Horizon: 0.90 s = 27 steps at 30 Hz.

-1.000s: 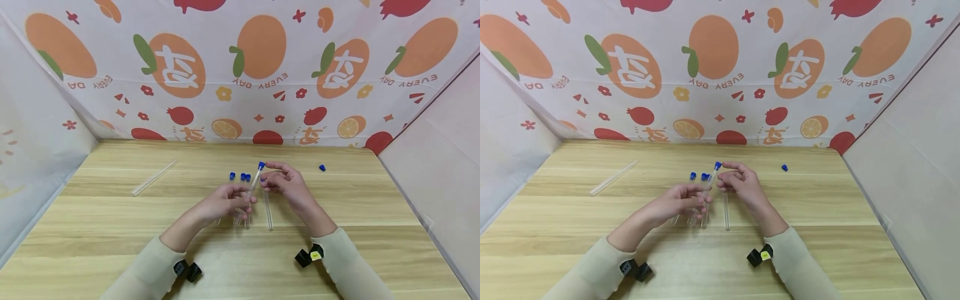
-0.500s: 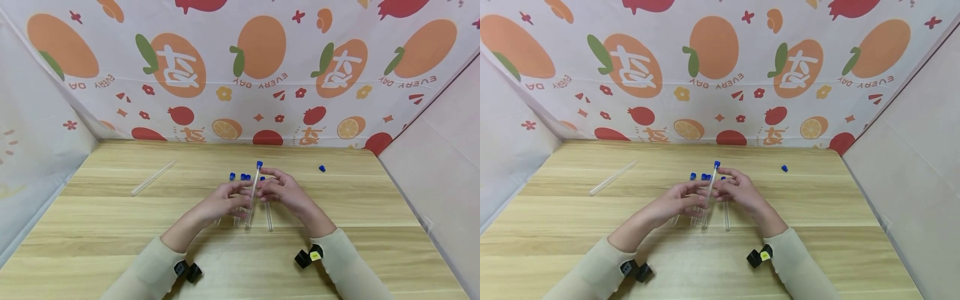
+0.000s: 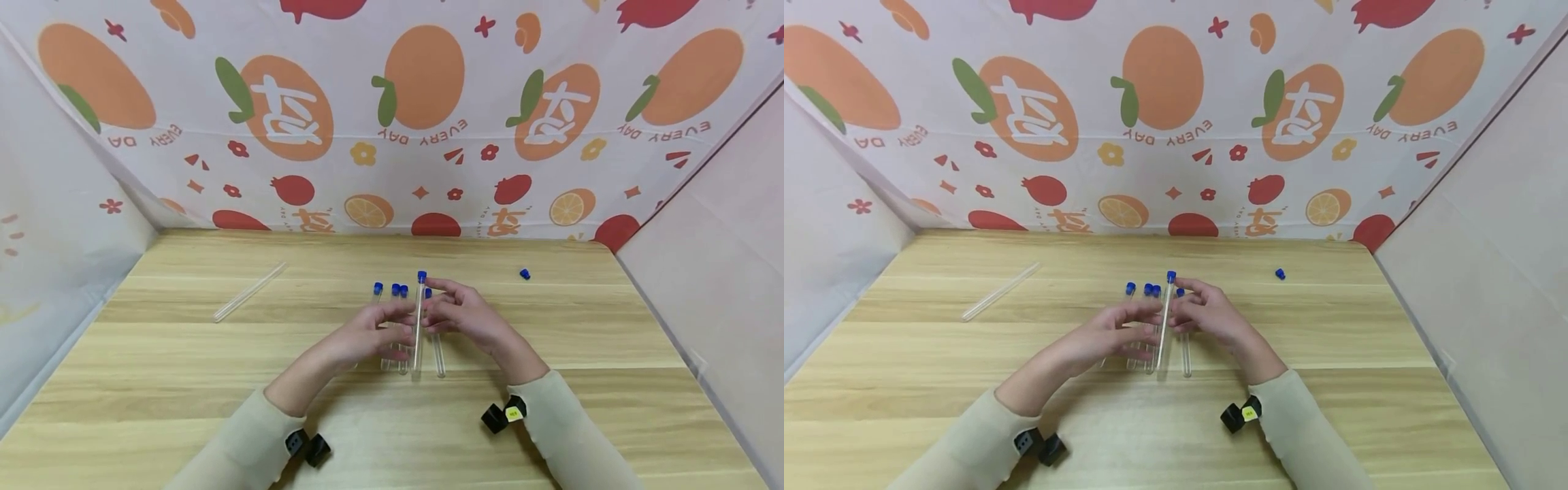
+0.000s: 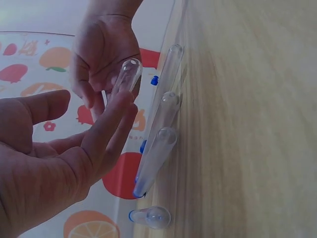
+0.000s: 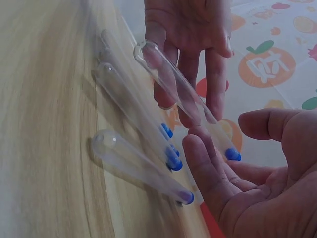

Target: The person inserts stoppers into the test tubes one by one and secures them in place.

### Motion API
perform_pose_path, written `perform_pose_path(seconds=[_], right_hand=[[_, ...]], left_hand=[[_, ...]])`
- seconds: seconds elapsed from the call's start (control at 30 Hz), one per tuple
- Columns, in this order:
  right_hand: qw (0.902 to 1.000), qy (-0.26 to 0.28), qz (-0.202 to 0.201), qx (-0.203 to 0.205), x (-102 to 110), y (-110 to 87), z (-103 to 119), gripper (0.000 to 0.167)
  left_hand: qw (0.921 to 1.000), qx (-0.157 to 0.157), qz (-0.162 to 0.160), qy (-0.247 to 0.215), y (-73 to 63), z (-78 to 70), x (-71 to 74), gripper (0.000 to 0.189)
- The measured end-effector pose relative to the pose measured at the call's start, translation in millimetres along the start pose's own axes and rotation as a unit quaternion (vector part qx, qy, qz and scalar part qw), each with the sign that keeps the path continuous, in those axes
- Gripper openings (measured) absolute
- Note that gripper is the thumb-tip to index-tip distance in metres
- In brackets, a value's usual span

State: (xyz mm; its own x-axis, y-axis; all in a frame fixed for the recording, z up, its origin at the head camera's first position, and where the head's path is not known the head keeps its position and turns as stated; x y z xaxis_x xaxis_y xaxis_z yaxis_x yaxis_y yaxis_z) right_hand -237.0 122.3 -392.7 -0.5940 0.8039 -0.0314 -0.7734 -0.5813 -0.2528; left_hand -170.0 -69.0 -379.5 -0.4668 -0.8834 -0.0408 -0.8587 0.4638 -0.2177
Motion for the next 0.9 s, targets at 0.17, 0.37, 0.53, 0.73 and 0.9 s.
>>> perform_pose_path(seconds=[0.17, 0.37, 0.53, 0.73, 0.9], right_hand=[[0.9999, -0.012, 0.002, -0.008, 0.5, 1.2, -3.9, 0.055], [0.9995, -0.029, 0.006, -0.012, 2.1, 2.7, -8.5, 0.055], [0.9987, -0.044, 0.010, -0.021, 2.6, 4.0, -10.7, 0.055], [0.9974, -0.068, 0.010, -0.020, 0.8, 2.9, -7.0, 0.060], [0.9954, -0.093, 0.010, -0.017, -2.6, 0.8, -0.4, 0.062]], left_hand=[[0.9999, 0.007, 0.011, -0.004, -0.2, 5.4, -2.0, 0.056], [0.9997, 0.008, 0.022, -0.004, 0.4, 9.5, -3.4, 0.057], [0.9994, 0.018, 0.028, -0.011, 0.5, 9.6, -3.7, 0.057], [0.9990, 0.027, 0.034, -0.014, 1.2, 7.4, -3.5, 0.058], [0.9988, 0.029, 0.035, -0.019, 1.2, 5.0, -2.4, 0.057]])
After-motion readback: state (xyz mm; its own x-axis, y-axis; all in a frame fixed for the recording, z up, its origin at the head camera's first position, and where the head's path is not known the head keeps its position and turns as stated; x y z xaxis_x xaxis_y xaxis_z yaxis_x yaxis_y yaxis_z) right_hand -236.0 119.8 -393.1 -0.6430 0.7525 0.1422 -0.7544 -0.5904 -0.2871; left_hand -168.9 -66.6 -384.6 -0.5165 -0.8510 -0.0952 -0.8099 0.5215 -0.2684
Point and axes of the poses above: each hand's wrist, its own y-axis towards the middle knuckle, its own x-axis out of the back of the hand, z = x × y, the point moved 3 cm from there along y, towards the middle knuckle, and after that the axes turned 2 degrees about y, right-handed, at the moved point
